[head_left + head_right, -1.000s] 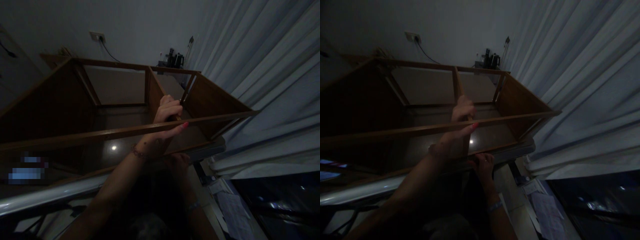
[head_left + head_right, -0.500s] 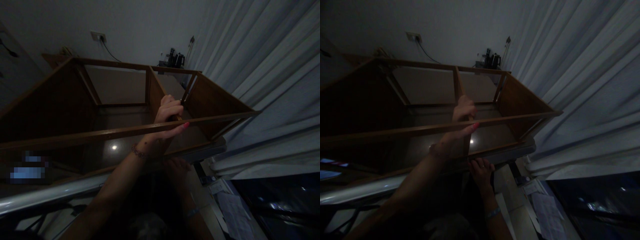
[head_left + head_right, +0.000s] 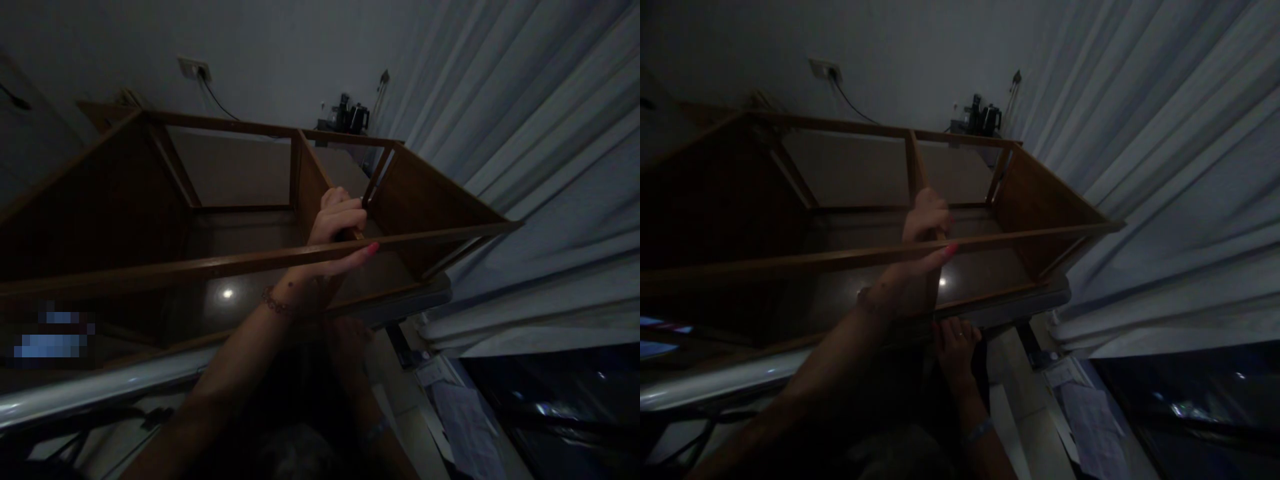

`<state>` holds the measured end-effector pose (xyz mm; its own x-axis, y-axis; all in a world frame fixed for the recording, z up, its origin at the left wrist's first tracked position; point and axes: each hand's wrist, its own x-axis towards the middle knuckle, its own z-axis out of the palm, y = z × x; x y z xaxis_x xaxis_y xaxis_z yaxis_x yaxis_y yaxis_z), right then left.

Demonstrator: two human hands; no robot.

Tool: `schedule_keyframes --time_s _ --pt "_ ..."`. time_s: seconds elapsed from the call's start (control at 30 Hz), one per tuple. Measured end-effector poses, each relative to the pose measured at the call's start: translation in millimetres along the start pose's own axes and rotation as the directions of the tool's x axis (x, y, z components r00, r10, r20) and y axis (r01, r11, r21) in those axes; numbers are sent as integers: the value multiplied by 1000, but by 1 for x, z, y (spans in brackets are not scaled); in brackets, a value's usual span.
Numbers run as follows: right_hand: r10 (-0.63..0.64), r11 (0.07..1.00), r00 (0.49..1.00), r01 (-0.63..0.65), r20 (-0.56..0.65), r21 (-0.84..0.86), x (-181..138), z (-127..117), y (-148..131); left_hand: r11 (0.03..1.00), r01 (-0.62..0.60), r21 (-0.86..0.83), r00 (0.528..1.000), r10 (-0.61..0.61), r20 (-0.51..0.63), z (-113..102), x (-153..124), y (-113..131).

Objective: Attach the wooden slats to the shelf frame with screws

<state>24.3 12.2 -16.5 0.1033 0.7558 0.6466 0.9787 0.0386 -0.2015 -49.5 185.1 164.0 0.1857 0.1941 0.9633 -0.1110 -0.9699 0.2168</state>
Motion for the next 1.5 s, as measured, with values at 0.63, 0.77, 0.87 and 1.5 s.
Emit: schedule_keyframes --time_s 0.63,0.77,0.87,1.5 --pt "199 893 951 -275 235 355 -3 -5 -12 990 136 -42 991 -136 13 -7 5 19" --pt "482 509 759 -650 438 565 -1 -4 -33 993 111 -33 994 -110 15 -5 5 12" --pt "521 210 632 -746 574 631 7 -6 -45 997 74 -29 997 -73 28 -3 3 4" --pt "548 503 704 -709 452 493 2 -2 -36 996 82 -47 996 -81 30 -5 3 10"
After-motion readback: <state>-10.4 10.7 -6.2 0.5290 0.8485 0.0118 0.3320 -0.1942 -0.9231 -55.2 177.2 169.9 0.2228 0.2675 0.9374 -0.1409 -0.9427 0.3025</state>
